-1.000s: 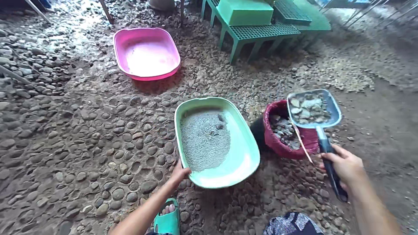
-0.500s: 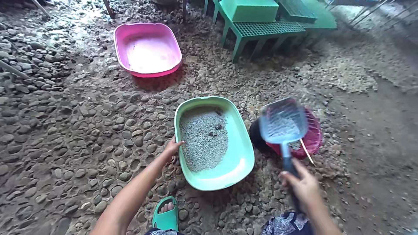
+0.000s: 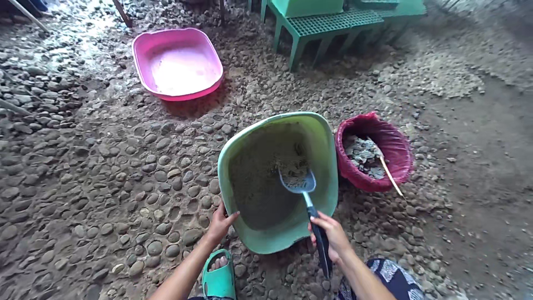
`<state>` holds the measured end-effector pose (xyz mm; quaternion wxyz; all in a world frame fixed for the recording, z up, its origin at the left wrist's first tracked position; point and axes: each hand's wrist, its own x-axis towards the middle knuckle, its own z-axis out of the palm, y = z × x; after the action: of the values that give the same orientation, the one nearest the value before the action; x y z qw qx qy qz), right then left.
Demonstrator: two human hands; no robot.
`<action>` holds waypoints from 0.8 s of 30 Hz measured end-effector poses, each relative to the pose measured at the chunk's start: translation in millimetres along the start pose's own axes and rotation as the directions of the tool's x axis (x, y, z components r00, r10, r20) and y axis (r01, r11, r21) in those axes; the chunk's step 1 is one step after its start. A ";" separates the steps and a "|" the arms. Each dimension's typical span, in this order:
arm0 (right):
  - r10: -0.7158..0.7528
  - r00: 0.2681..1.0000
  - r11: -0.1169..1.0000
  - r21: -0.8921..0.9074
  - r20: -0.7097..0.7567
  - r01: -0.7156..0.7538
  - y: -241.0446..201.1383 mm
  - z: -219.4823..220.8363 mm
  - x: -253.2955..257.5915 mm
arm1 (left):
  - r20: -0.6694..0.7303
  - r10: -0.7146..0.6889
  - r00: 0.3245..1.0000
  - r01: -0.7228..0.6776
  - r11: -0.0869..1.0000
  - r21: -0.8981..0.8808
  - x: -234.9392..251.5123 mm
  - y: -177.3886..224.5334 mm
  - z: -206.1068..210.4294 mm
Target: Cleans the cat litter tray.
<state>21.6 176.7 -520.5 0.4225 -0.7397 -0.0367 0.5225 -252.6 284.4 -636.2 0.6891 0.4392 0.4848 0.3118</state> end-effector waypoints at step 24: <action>0.019 0.988 0.726 -0.681 0.153 0.091 -25.0 -69.8 43.2 | -0.039 -0.303 0.952 0.302 0.953 -0.022 39.2 -5.4 -10.5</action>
<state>106.9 173.2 -529.2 0.1256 -0.8014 -0.2729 0.5172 -249.3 318.9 -658.0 0.7218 0.3480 0.5581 0.2155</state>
